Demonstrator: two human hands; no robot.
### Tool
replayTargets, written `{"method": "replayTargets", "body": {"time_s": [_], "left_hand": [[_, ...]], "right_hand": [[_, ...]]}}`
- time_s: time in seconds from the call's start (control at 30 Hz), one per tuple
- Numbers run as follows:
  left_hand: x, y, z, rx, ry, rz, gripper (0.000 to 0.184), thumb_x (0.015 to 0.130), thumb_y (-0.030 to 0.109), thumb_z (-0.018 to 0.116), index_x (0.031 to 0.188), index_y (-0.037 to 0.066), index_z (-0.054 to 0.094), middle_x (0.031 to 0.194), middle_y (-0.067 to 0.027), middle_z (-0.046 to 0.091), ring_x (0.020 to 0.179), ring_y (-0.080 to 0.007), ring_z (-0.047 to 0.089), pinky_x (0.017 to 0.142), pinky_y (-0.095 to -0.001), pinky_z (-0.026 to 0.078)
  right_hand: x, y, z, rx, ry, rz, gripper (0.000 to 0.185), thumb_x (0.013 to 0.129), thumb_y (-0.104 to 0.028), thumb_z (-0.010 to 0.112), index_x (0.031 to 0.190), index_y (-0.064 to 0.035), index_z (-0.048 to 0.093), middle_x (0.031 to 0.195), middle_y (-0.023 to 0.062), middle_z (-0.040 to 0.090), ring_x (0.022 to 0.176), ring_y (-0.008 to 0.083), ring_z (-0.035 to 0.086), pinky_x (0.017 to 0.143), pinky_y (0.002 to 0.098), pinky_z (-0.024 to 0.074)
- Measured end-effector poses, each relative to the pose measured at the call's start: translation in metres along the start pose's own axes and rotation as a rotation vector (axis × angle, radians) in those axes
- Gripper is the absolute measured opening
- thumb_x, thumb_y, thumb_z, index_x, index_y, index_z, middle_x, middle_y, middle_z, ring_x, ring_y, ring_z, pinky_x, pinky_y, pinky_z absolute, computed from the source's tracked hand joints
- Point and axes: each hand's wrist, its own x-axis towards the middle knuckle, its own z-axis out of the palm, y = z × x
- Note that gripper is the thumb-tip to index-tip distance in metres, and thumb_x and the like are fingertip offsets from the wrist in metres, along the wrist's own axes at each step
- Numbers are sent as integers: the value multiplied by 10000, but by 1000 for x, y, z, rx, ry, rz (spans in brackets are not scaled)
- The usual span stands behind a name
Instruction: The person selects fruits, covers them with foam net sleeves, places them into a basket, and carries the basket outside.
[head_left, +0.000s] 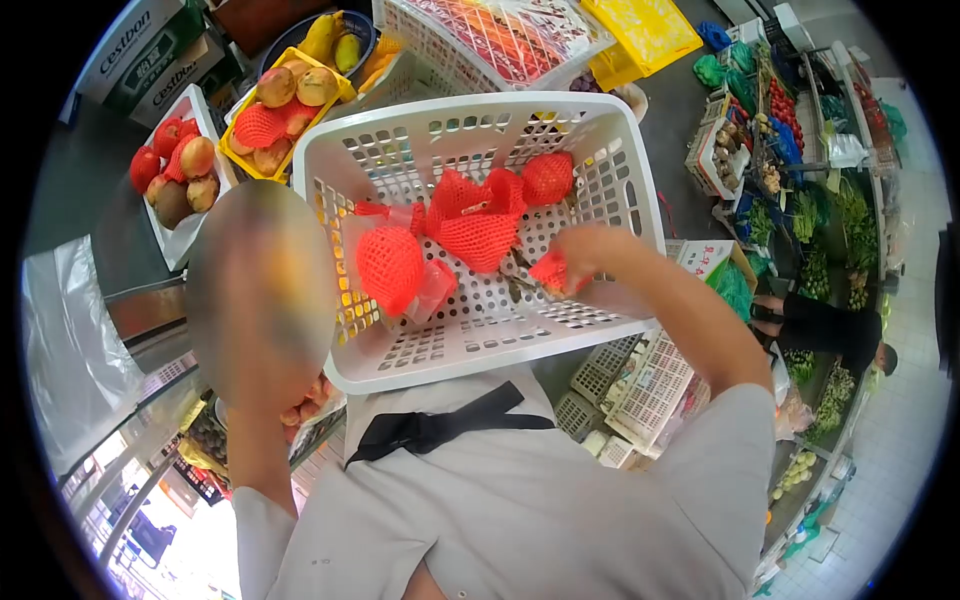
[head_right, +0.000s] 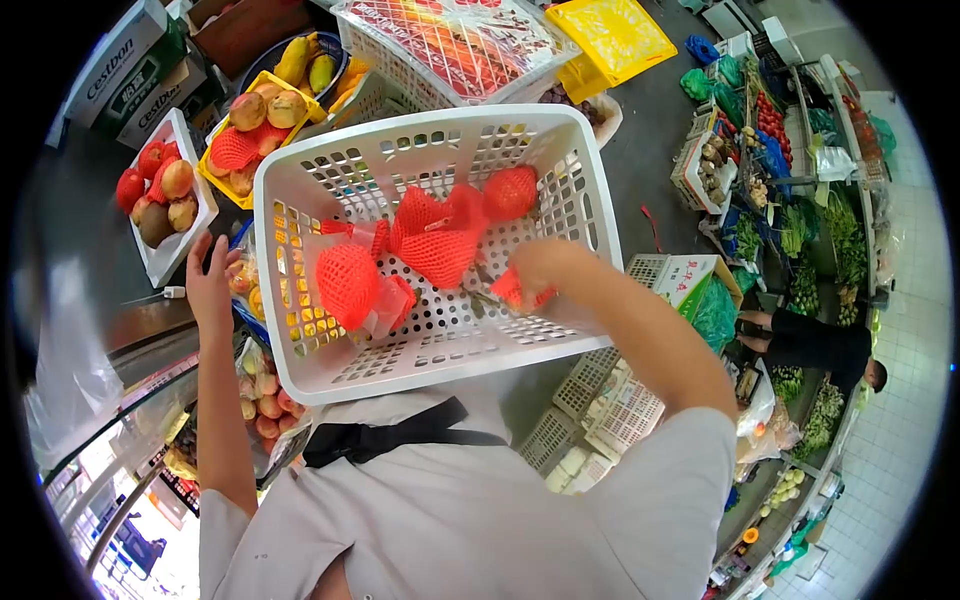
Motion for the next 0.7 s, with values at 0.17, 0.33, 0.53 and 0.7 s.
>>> {"method": "replayTargets", "body": {"time_s": [0.17, 0.33, 0.53, 0.7], "left_hand": [[-48, 5, -14, -65, 10, 130, 465, 1020, 173, 686, 1407, -31, 529, 1388, -132, 592, 989, -161, 711, 806, -257, 564], [-100, 41, -15, -60, 95, 195, 402, 1032, 96, 635, 1398, -26, 521, 1337, -143, 640, 930, -135, 699, 828, -256, 555], [-143, 72, 22, 287, -190, 544, 417, 959, -68, 650, 1361, -4, 557, 1286, -134, 624, 1003, -148, 684, 888, -275, 554], [-148, 72, 46, 248, -377, 605, 370, 888, -55, 737, 1245, -5, 650, 1258, -170, 639, 927, -191, 722, 807, -297, 591]], "right_hand": [[42, -8, 64, -169, 202, -51, 813, 697, -305, 867, 1411, -73, 557, 1390, 131, 596, 1217, 368, 632, 947, 485, 547], [21, -20, -5, 70, 41, -174, 549, 715, -272, 839, 1218, -108, 693, 1128, 164, 710, 1090, 377, 680, 922, 477, 553], [75, -2, 10, 22, 394, -126, 452, 828, -232, 743, 1264, -132, 683, 1195, 161, 706, 1168, 377, 642, 958, 482, 534], [50, -27, 5, -434, 921, -86, 516, 887, -153, 644, 1393, -76, 574, 1389, 175, 571, 1333, 384, 506, 977, 529, 521]]}}
